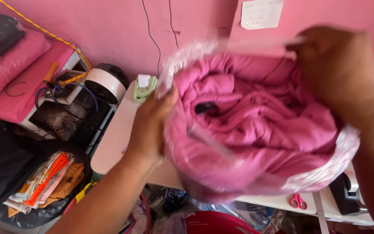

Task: The person wraps a large pink cylindrical textile roll with clear plastic film, repeatedly circling and smoothing the film around the roll. The person rotates the roll and adjusts the film to secure it, then briefly opens the top to tuck the fabric inside before laying the roll flat again.

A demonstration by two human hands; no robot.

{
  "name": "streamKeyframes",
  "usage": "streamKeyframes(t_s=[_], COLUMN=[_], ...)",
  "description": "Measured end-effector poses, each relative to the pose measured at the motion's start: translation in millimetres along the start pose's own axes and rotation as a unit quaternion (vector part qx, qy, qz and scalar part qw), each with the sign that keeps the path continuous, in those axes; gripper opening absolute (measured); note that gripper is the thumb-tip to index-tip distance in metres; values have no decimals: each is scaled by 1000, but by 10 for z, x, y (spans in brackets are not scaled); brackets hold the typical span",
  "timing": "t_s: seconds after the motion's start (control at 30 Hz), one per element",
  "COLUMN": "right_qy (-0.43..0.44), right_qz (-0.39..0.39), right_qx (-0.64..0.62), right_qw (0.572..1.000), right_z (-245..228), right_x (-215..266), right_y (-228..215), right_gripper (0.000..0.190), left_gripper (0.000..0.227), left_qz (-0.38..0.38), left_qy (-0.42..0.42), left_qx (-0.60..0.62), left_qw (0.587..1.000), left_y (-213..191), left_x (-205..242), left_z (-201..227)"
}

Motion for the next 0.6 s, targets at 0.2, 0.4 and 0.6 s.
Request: streamKeyframes(t_s=[0.2, 0.4, 0.6], right_qy=[-71, -122, 11], right_qz=[150, 273, -57], right_qx=[-43, 53, -39], right_qw=[985, 953, 998], right_z=[778, 783, 588], right_x=[-8, 623, 1949], right_y=[206, 794, 1701], right_gripper=[18, 17, 31], left_gripper=[45, 53, 75], left_qz=[34, 52, 62], left_qy=[90, 249, 169], left_qx=[2, -324, -372], left_qw=[995, 911, 911], left_y=[-103, -336, -828], left_x=[-489, -397, 560], left_z=[-245, -993, -2148])
Point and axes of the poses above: each hand's wrist, its own x-axis away from the middle knuckle, its own y-axis out of the palm, z = x × y, the point moved 1 cm from there along -x, towards the middle knuckle, and after that the axes turned 3 degrees about -z, right-handed, at the moved point
